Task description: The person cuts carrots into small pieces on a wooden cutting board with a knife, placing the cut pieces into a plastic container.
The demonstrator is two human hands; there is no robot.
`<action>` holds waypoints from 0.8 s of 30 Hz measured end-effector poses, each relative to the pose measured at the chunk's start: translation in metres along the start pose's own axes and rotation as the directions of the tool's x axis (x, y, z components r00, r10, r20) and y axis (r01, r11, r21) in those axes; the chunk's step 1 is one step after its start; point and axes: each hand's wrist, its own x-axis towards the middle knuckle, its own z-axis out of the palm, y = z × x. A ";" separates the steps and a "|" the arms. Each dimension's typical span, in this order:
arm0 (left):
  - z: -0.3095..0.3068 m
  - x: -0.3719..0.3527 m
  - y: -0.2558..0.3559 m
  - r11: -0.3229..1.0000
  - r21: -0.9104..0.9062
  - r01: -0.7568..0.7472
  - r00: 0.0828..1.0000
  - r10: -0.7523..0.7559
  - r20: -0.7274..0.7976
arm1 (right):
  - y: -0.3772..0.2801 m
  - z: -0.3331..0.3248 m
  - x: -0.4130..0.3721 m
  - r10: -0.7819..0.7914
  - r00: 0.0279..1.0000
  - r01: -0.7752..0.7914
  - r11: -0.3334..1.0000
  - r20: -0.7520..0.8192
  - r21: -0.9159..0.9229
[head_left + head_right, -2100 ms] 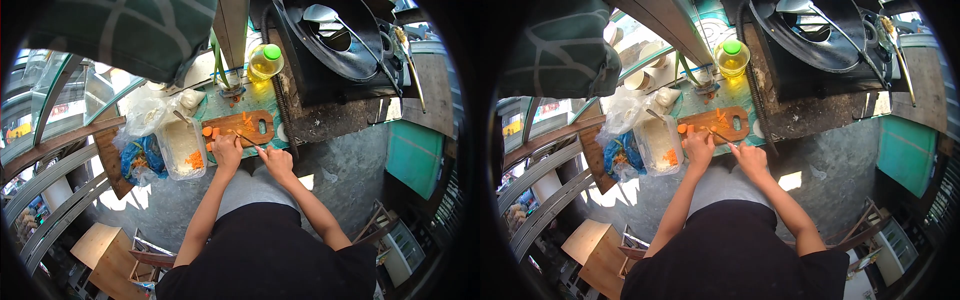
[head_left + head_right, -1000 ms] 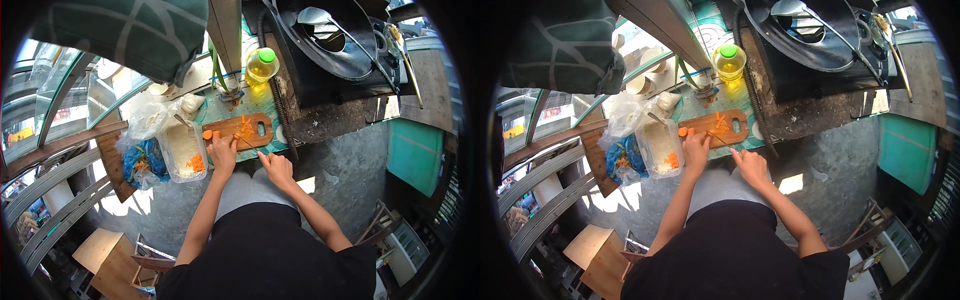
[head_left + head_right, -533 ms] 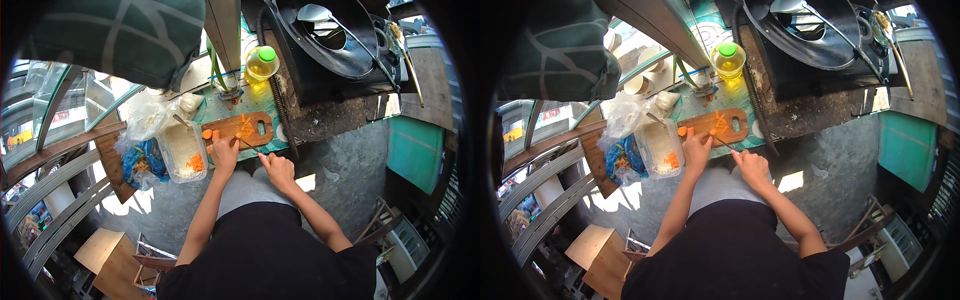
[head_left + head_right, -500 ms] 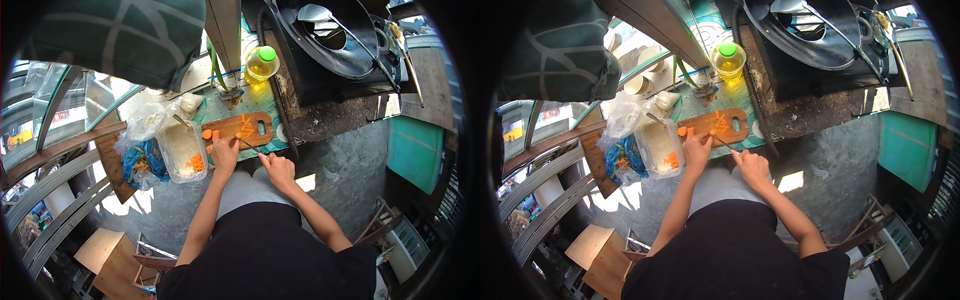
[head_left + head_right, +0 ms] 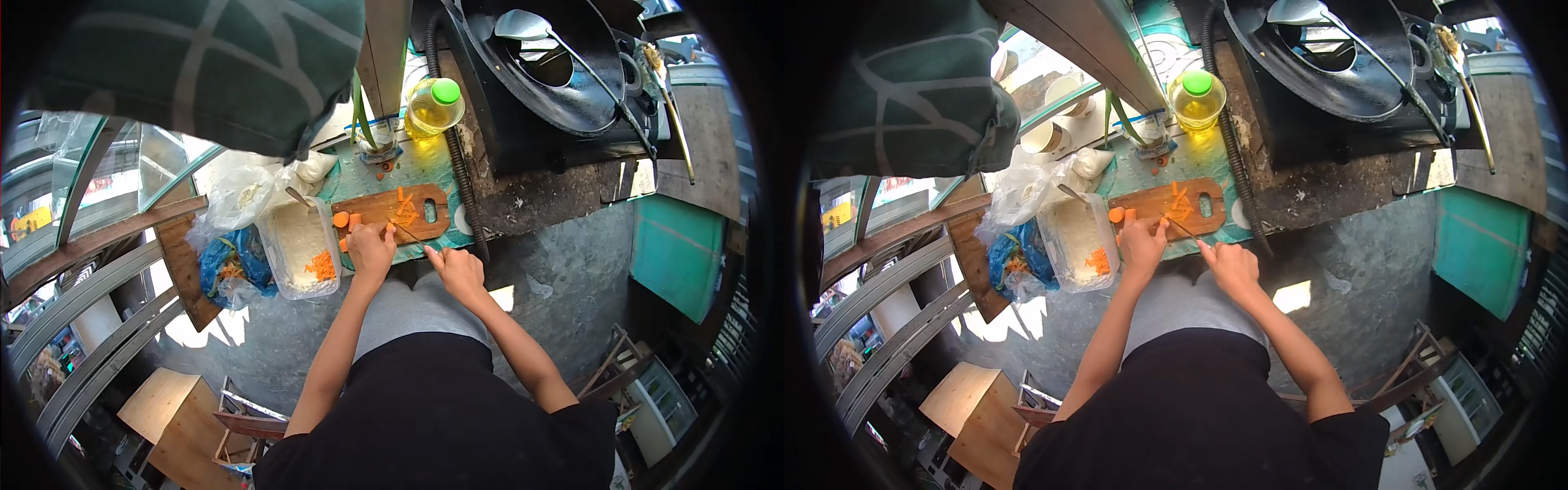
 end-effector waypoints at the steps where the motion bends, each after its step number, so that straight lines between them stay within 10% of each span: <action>1: 0.000 0.001 0.001 1.000 0.015 -0.004 1.000 0.005 0.000 | 0.004 0.004 0.000 0.002 1.000 -0.002 1.000 -0.014 -0.002; 6: 0.003 0.001 -0.002 1.000 0.024 -0.015 1.000 0.015 -0.010 | 0.021 0.042 0.004 0.067 0.996 -0.058 0.987 -0.054 0.152; 9: 0.003 -0.001 -0.004 0.999 0.035 -0.032 0.999 0.032 -0.008 | 0.027 0.041 0.005 0.148 0.982 -0.178 0.931 0.118 0.317; 11: 0.004 -0.001 -0.008 0.991 0.049 -0.124 0.992 0.125 -0.021 | 0.029 0.030 0.006 0.278 0.815 -0.516 0.748 0.508 0.418; 17: -0.004 -0.001 -0.007 0.993 0.079 -0.082 0.997 0.081 0.017 | 0.017 0.003 -0.012 0.177 0.975 -0.207 0.940 0.133 0.272; 24: -0.001 0.001 -0.011 0.996 0.076 -0.045 0.999 0.044 0.010 | 0.026 0.011 -0.016 0.215 0.950 -0.275 0.917 0.225 0.287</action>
